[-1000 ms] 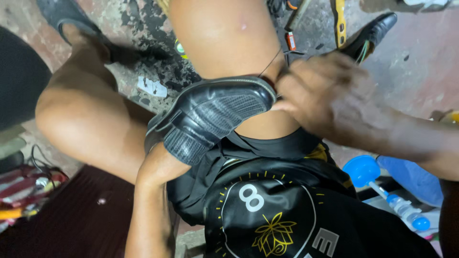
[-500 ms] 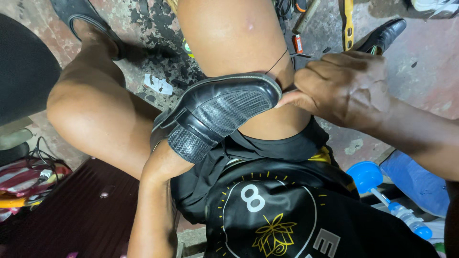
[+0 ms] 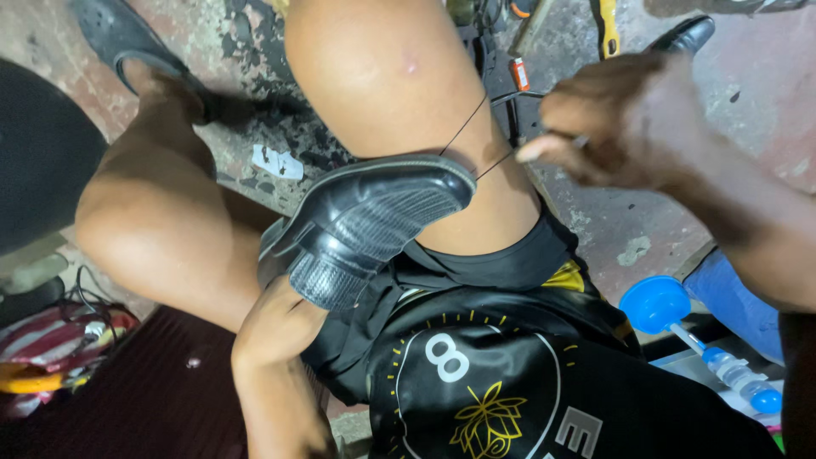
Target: The person sits on the floor and sews a black shoe using a curved awl and thread. They repeatedly pierce the sole and upper, pull the thread through, and tighten stitches along the shoe's edge.
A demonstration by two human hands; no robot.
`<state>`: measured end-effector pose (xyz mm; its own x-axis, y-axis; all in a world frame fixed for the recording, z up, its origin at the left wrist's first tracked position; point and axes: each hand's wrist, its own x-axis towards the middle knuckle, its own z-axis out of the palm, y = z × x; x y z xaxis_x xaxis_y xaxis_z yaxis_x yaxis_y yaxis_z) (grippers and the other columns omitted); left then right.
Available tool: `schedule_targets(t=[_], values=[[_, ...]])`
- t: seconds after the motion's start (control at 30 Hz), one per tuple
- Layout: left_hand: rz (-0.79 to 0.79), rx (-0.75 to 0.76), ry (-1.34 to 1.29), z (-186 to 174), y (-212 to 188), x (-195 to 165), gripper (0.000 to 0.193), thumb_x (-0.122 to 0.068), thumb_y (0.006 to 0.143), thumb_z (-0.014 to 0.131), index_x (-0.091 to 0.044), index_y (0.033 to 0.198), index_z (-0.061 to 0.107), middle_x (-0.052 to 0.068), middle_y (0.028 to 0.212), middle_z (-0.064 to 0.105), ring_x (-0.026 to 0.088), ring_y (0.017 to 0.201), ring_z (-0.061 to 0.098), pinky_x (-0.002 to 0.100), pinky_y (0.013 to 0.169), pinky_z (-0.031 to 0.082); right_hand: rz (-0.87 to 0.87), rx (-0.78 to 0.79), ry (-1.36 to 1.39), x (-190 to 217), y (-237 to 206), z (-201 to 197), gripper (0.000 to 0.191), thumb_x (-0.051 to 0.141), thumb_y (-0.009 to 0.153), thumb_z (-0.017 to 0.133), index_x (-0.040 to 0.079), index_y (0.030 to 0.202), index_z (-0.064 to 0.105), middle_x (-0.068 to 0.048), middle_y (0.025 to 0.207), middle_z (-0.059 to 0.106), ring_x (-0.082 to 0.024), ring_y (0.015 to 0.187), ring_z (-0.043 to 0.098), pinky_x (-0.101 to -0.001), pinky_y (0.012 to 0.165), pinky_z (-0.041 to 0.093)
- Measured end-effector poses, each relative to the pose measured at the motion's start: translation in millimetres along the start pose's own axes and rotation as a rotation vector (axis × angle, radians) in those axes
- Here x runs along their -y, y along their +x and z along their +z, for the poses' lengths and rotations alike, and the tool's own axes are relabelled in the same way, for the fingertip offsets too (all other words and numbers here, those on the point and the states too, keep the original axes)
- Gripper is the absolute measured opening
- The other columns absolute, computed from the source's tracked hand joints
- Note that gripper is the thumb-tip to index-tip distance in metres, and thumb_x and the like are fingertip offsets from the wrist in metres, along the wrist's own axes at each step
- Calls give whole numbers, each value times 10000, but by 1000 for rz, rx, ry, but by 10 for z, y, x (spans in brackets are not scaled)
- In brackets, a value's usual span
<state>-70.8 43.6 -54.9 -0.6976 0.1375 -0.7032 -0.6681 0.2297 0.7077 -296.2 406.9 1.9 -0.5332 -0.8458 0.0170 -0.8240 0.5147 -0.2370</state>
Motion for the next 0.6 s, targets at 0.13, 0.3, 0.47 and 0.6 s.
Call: schedule_targets(t=[0.13, 0.3, 0.47, 0.6], values=[[131, -25, -326, -5, -289, -417, 393, -74, 914, 532, 29, 1282, 625, 157, 1170, 699, 214, 1052, 646, 341, 938, 503, 52, 30, 74, -145, -120, -8, 488, 492, 913, 713, 116, 642, 559, -69, 572, 505, -267, 526, 537, -410, 512, 428], [202, -581, 624, 168, -717, -1133, 259, -149, 1044, 594, -1, 1241, 677, 169, 1156, 711, 265, 999, 727, 354, 853, 567, 33, -31, 291, 8, -258, 11, 495, 488, 954, 693, 85, 707, 546, -85, 638, 496, -303, 599, 552, -437, 576, 440], [609, -714, 734, 719, -464, -1661, 189, -227, 968, 757, -102, 1102, 711, 79, 1013, 695, 205, 844, 690, 319, 688, 566, 67, -43, 385, 148, -223, -37, 493, 449, 915, 709, 64, 678, 509, -124, 628, 449, -358, 605, 526, -460, 556, 404], [821, -566, 882, 1013, 27, -1843, 293, -196, 900, 771, -110, 1172, 704, 38, 1123, 688, 201, 831, 620, 296, 592, 524, 76, -40, 407, 193, -204, -64, 486, 432, 912, 725, 58, 678, 522, -120, 614, 452, -352, 591, 523, -459, 545, 403]])
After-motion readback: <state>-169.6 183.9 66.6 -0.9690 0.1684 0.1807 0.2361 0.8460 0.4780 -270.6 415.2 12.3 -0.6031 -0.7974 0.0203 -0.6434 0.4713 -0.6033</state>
